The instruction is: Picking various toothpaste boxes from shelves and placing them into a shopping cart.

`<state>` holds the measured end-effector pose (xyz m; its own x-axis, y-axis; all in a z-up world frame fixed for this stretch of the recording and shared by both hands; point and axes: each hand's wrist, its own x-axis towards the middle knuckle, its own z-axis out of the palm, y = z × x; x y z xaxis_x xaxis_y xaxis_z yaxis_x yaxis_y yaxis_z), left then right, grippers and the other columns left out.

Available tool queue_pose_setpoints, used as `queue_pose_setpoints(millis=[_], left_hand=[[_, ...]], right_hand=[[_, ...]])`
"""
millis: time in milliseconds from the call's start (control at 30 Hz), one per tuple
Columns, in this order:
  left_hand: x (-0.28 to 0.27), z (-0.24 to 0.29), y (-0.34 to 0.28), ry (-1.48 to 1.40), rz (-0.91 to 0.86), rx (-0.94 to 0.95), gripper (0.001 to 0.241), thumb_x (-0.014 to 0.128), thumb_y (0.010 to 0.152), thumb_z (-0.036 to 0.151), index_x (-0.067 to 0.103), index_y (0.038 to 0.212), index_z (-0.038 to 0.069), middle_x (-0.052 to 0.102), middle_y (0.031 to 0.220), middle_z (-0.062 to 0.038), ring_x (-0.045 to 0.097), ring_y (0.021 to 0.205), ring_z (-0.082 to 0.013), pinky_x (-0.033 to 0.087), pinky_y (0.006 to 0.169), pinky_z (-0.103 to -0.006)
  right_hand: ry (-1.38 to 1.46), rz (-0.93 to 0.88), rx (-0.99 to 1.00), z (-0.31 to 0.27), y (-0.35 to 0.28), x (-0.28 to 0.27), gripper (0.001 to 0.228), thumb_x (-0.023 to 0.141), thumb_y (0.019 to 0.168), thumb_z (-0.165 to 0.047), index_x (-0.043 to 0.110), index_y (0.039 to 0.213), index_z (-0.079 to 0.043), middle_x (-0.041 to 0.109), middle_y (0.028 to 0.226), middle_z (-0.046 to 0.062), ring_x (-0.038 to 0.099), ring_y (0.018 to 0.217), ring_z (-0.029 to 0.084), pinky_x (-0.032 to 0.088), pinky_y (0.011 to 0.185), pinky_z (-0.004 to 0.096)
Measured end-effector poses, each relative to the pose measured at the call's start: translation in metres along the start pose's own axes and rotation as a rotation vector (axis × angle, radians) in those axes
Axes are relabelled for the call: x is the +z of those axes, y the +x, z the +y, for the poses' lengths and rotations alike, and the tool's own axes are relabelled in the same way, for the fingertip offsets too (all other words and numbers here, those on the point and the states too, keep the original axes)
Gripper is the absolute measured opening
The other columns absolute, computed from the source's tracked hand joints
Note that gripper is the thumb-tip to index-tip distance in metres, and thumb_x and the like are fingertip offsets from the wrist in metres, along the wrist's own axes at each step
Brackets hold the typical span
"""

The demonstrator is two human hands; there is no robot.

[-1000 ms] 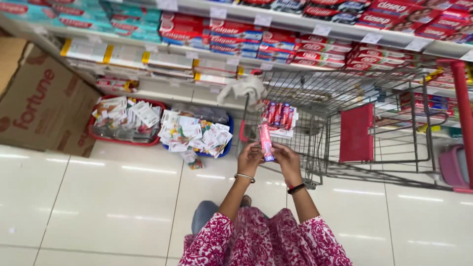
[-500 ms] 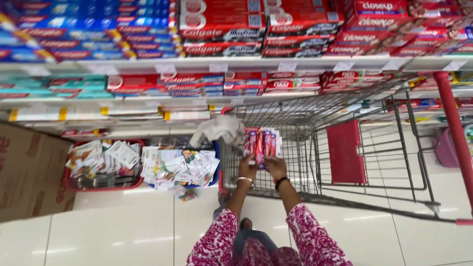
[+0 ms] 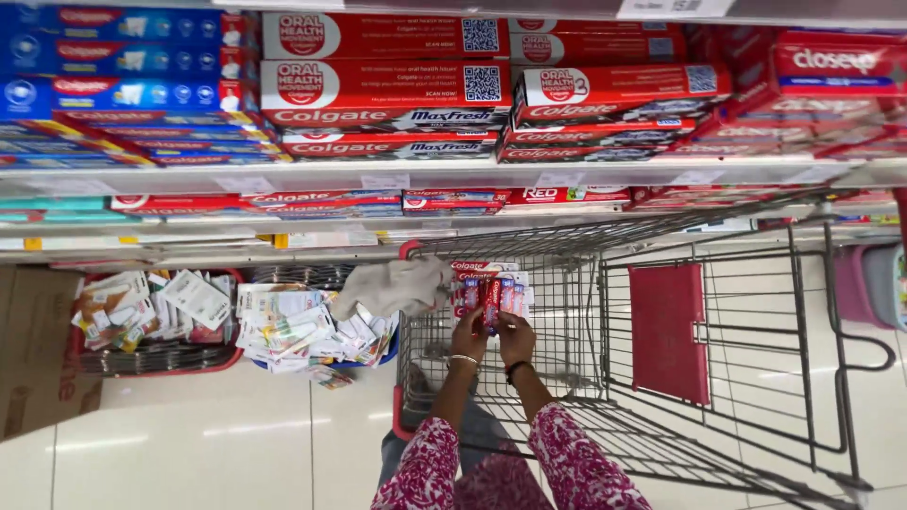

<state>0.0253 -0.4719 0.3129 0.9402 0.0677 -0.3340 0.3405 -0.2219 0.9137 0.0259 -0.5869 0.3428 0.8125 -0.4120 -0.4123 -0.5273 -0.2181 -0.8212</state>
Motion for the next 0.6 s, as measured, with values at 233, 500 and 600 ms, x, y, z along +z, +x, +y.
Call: queue_pose_setpoints(millis=[233,500,600], left_hand=[[0.012,-0.014,-0.002,-0.059,0.021,0.074,0.047,0.065,0.091,0.005,0.059,0.138,0.007,0.071,0.125,-0.016,0.069,0.112,-0.0236,0.055,0.092,-0.0338],[-0.019,0.074,0.011,-0.282,0.259,0.306,0.029,0.061,0.096,0.005,0.065,0.124,0.004,0.076,0.108,-0.011,0.073,0.092,-0.0188,0.058,0.081,-0.0309],[-0.084,0.224,-0.018,-0.311,0.280,0.353,0.027,0.058,0.098,0.009,0.063,0.124,0.004,0.076,0.104,-0.008,0.074,0.090,-0.0163,0.058,0.078,-0.0294]], right_hand=[[-0.355,0.025,-0.258,-0.013,0.004,-0.016,0.026,0.074,0.081,-0.001,0.081,0.104,-0.010,0.072,0.095,0.014,0.073,0.081,0.025,0.058,0.076,0.036],[-0.016,-0.155,-0.389,-0.093,0.008,-0.028,0.026,0.066,0.090,-0.004,0.074,0.115,-0.008,0.078,0.103,0.007,0.073,0.087,0.016,0.058,0.080,0.030],[0.306,-0.328,-0.596,-0.193,-0.015,-0.035,0.021,0.068,0.098,-0.011,0.073,0.116,-0.003,0.075,0.105,0.006,0.068,0.095,0.012,0.055,0.087,0.028]])
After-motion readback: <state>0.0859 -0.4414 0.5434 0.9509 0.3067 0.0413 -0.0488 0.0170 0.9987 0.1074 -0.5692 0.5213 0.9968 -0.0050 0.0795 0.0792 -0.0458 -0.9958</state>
